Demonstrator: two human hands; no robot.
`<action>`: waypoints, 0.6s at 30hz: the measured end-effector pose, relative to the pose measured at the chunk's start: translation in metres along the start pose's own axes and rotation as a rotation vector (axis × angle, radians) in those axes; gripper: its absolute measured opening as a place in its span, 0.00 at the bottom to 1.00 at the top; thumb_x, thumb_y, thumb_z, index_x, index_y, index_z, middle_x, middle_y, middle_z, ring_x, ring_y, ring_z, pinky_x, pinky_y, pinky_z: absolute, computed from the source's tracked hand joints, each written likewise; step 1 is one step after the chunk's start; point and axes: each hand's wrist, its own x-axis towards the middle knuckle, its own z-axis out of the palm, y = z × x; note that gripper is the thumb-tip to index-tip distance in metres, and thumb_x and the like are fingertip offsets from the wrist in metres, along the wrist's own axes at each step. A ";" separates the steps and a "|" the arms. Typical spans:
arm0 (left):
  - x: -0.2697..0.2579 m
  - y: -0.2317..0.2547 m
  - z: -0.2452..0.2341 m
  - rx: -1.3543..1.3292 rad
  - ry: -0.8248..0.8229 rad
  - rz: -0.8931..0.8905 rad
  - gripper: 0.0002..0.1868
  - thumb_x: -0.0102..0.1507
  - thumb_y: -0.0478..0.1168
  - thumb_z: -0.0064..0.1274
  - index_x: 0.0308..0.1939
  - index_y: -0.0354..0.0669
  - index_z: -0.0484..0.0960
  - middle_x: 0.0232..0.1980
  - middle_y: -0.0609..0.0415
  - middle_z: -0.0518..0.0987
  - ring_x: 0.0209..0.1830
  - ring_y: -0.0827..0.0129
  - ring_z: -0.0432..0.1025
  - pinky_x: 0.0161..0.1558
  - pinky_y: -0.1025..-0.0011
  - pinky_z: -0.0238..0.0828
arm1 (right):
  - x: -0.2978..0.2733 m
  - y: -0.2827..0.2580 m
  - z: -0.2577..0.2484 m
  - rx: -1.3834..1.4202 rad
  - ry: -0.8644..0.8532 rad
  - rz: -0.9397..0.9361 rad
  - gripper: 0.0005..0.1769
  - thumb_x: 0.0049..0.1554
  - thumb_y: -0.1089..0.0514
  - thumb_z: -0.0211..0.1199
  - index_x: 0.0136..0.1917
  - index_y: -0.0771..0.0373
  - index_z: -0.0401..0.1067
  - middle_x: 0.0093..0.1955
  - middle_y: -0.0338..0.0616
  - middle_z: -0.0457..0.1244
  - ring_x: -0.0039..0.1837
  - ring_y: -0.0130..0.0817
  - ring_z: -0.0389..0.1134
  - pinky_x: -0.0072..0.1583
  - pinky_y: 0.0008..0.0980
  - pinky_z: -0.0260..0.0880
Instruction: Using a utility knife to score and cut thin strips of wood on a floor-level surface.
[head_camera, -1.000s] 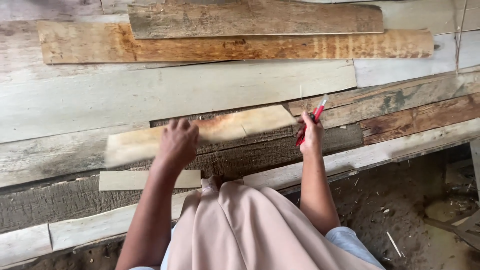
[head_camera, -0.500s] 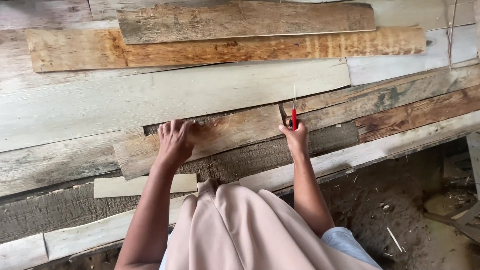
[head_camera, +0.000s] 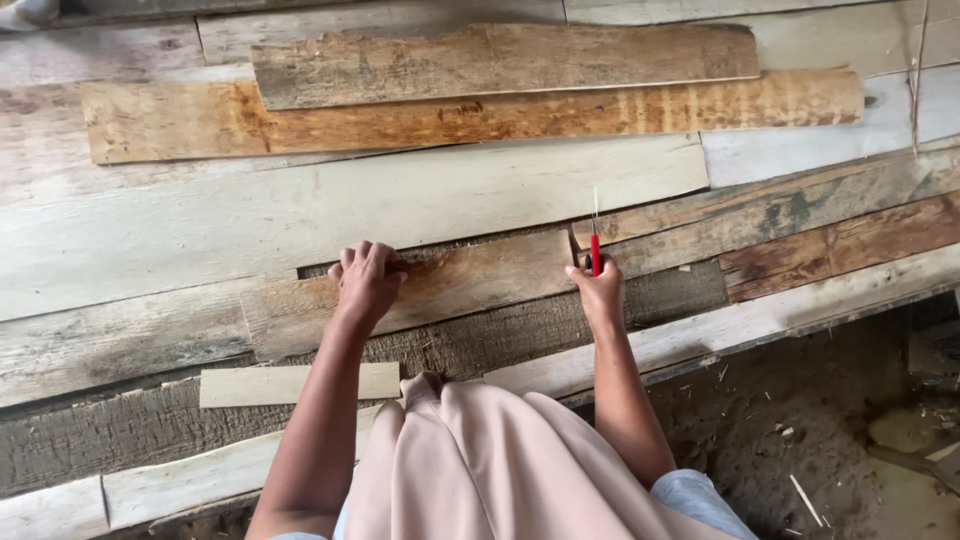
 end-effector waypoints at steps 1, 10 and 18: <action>0.001 0.000 0.002 0.001 0.003 0.000 0.21 0.58 0.54 0.61 0.52 0.59 0.75 0.52 0.60 0.69 0.58 0.60 0.59 0.60 0.56 0.52 | -0.002 -0.004 -0.003 0.002 0.000 -0.002 0.21 0.45 0.47 0.76 0.51 0.54 0.78 0.43 0.43 0.70 0.52 0.45 0.74 0.55 0.46 0.72; 0.001 0.011 -0.002 -0.007 -0.018 -0.036 0.18 0.59 0.49 0.58 0.51 0.58 0.72 0.51 0.59 0.71 0.57 0.60 0.61 0.59 0.56 0.52 | 0.004 -0.017 -0.009 -0.067 0.026 0.010 0.21 0.47 0.47 0.75 0.52 0.53 0.76 0.44 0.41 0.72 0.55 0.46 0.73 0.58 0.47 0.71; 0.007 0.010 0.006 0.032 -0.018 -0.055 0.18 0.61 0.50 0.58 0.52 0.59 0.71 0.51 0.58 0.72 0.57 0.59 0.61 0.60 0.57 0.51 | -0.022 -0.052 -0.017 -0.052 0.060 -0.097 0.26 0.50 0.55 0.72 0.60 0.57 0.67 0.46 0.50 0.69 0.56 0.53 0.72 0.61 0.50 0.68</action>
